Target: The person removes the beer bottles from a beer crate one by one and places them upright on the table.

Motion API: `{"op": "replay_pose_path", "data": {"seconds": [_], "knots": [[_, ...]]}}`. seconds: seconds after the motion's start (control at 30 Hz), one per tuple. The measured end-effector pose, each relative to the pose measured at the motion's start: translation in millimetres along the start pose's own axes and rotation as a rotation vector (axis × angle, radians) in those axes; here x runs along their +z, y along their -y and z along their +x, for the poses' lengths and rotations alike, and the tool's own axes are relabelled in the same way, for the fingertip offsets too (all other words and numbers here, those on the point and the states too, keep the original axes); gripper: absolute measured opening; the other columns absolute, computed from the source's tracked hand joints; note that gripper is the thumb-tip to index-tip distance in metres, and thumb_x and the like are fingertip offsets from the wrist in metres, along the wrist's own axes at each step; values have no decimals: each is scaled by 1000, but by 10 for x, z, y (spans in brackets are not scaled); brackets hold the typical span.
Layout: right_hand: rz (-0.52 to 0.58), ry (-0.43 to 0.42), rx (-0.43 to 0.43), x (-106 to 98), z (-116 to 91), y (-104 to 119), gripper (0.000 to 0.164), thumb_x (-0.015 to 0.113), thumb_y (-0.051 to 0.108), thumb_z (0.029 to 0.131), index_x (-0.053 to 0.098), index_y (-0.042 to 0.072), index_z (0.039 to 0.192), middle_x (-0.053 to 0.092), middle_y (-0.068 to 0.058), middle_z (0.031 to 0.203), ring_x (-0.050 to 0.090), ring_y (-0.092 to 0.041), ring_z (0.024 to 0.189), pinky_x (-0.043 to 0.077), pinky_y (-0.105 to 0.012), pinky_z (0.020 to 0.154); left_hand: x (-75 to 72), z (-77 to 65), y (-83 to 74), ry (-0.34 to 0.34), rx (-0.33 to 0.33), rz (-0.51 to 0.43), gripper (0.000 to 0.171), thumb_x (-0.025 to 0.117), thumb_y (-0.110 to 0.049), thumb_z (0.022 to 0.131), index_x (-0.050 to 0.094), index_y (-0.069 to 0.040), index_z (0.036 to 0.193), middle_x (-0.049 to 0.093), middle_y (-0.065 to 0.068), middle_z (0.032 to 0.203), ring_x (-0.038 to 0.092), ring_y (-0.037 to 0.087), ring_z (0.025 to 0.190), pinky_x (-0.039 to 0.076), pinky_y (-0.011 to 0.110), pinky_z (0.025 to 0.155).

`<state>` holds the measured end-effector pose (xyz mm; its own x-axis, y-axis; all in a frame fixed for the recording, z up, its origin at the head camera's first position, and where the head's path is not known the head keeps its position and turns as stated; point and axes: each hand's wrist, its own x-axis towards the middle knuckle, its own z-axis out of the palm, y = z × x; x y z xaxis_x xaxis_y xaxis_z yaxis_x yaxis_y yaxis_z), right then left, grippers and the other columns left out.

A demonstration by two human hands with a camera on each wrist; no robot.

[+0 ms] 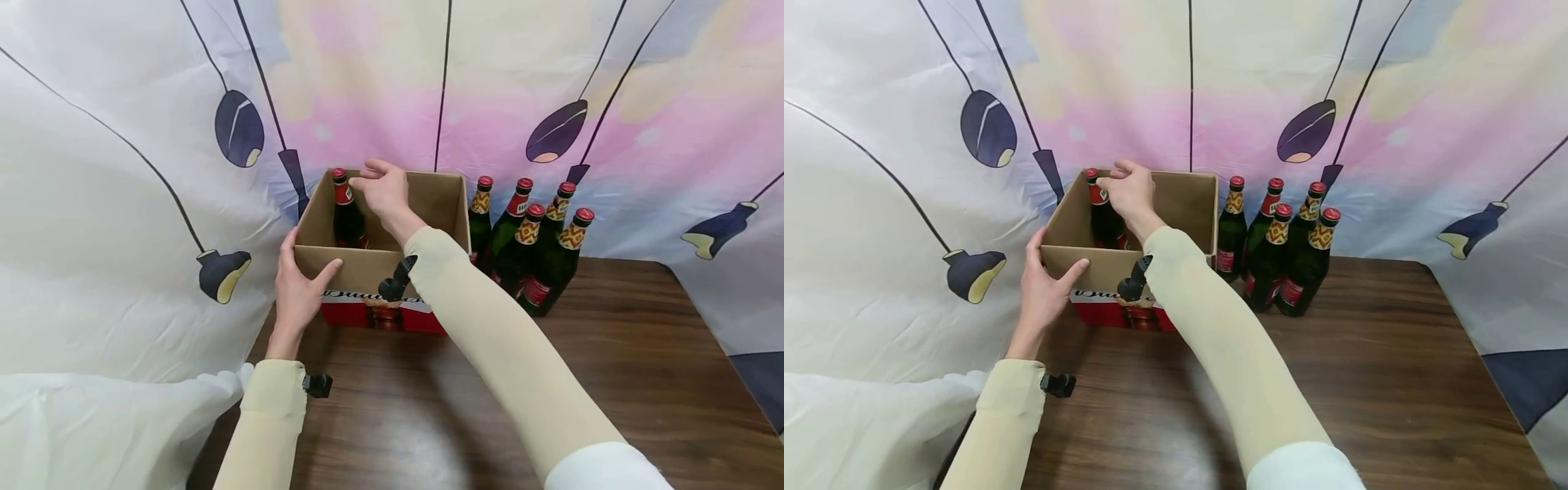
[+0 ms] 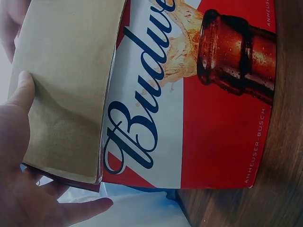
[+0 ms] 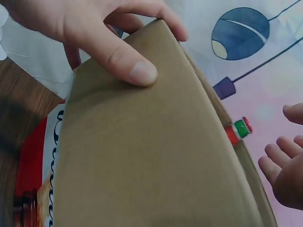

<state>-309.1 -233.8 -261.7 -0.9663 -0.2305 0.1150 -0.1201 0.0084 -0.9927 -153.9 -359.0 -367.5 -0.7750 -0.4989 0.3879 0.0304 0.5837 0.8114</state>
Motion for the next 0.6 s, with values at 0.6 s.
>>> {"op": "replay_pose_path", "data": {"seconds": [0.6], "knots": [[-122, 75, 122, 301, 220, -213, 53, 78, 12, 95, 63, 10, 146, 70, -14, 138, 66, -28, 128, 54, -39, 109, -10, -66, -18, 4, -13, -35, 94, 83, -35, 92, 26, -22, 166, 39, 13, 165, 43, 34, 146, 37, 65, 122]]}}
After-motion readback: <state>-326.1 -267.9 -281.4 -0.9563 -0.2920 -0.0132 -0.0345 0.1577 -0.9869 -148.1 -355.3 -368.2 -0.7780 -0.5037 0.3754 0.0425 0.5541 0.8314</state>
